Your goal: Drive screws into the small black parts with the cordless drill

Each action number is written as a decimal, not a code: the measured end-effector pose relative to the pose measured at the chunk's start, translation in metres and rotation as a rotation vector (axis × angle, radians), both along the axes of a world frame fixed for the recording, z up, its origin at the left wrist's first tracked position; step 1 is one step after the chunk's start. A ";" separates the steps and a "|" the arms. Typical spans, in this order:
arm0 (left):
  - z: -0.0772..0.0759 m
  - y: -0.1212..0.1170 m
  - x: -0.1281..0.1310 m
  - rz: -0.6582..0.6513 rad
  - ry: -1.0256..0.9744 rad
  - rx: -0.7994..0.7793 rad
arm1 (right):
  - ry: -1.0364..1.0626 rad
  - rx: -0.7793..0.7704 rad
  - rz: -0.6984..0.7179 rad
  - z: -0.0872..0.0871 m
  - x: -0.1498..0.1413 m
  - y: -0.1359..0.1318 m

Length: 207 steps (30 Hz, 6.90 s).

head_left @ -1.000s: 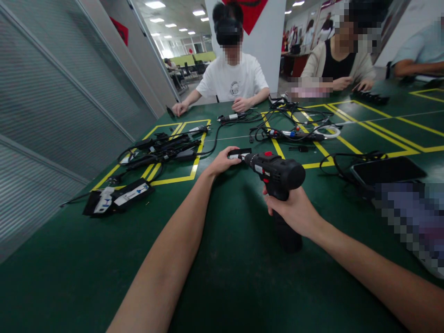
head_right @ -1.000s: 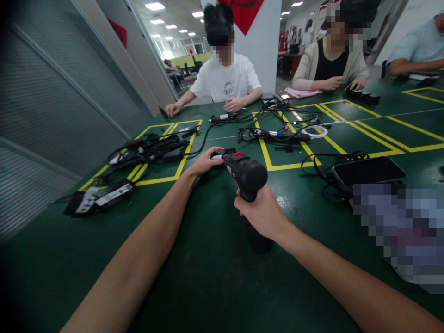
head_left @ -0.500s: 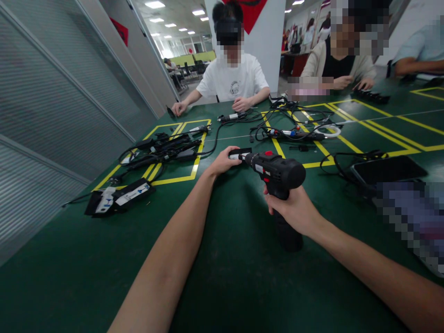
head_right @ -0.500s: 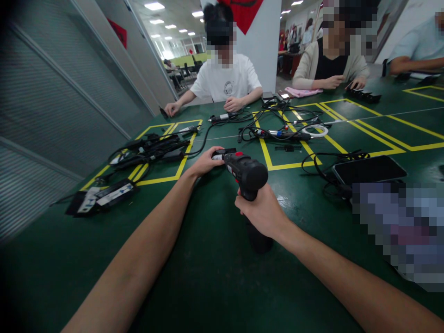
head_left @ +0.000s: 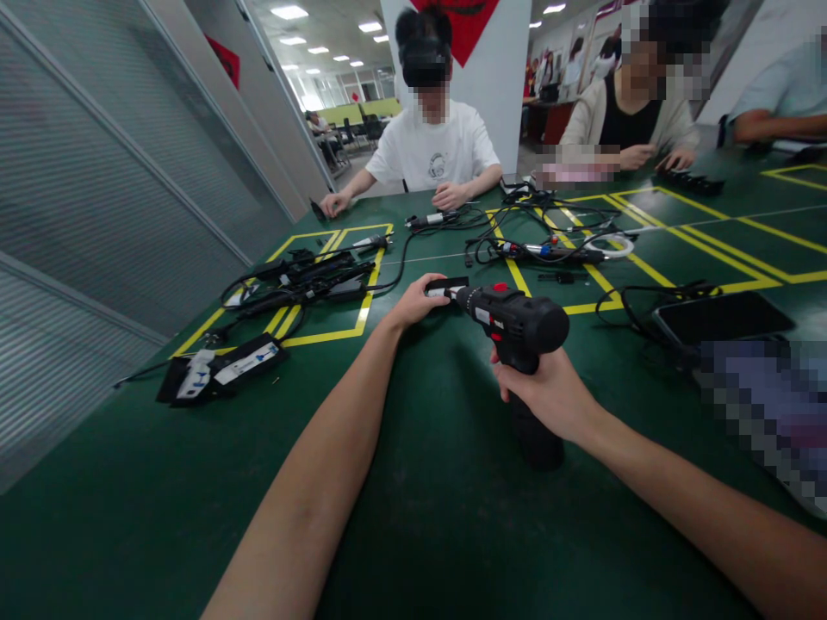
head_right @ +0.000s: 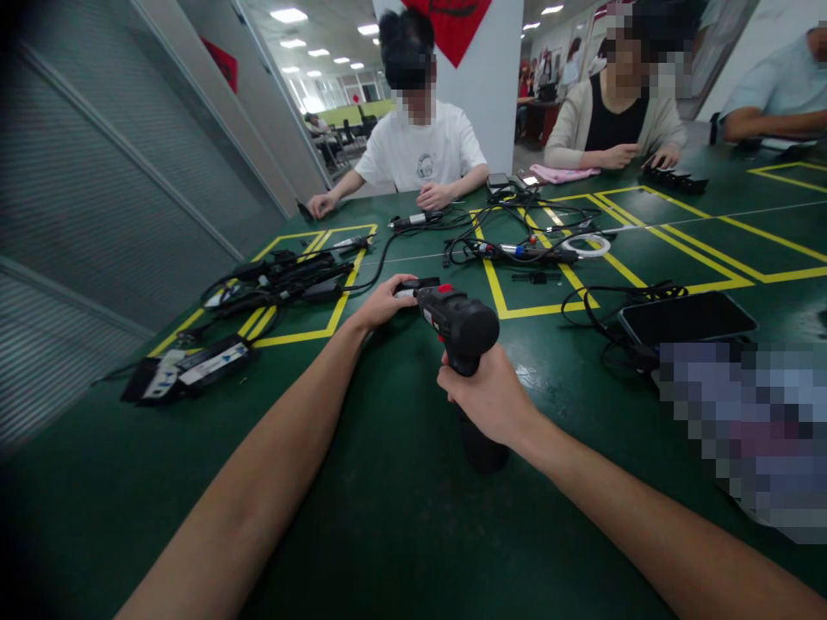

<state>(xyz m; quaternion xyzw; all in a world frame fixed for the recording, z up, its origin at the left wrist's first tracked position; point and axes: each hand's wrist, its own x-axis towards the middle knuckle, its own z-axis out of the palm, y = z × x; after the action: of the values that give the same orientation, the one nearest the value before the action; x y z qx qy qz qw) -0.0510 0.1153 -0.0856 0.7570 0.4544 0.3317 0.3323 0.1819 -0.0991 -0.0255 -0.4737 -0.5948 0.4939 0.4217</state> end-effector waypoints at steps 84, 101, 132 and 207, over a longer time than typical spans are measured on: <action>0.001 -0.003 0.001 0.006 -0.096 -0.076 | -0.028 -0.015 -0.002 0.007 0.000 -0.002; 0.003 -0.003 0.002 -0.002 -0.104 -0.109 | -0.009 -0.017 -0.007 0.007 -0.002 -0.002; -0.001 0.002 0.000 -0.001 -0.083 -0.085 | 0.019 -0.014 -0.012 0.001 -0.001 0.000; -0.004 0.004 0.000 0.005 -0.036 -0.015 | 0.020 0.029 0.025 -0.002 0.000 0.000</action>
<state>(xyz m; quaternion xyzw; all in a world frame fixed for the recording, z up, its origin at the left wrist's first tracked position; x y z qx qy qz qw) -0.0514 0.1194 -0.0896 0.7475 0.4526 0.3426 0.3450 0.1816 -0.0986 -0.0278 -0.4551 -0.6036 0.4950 0.4283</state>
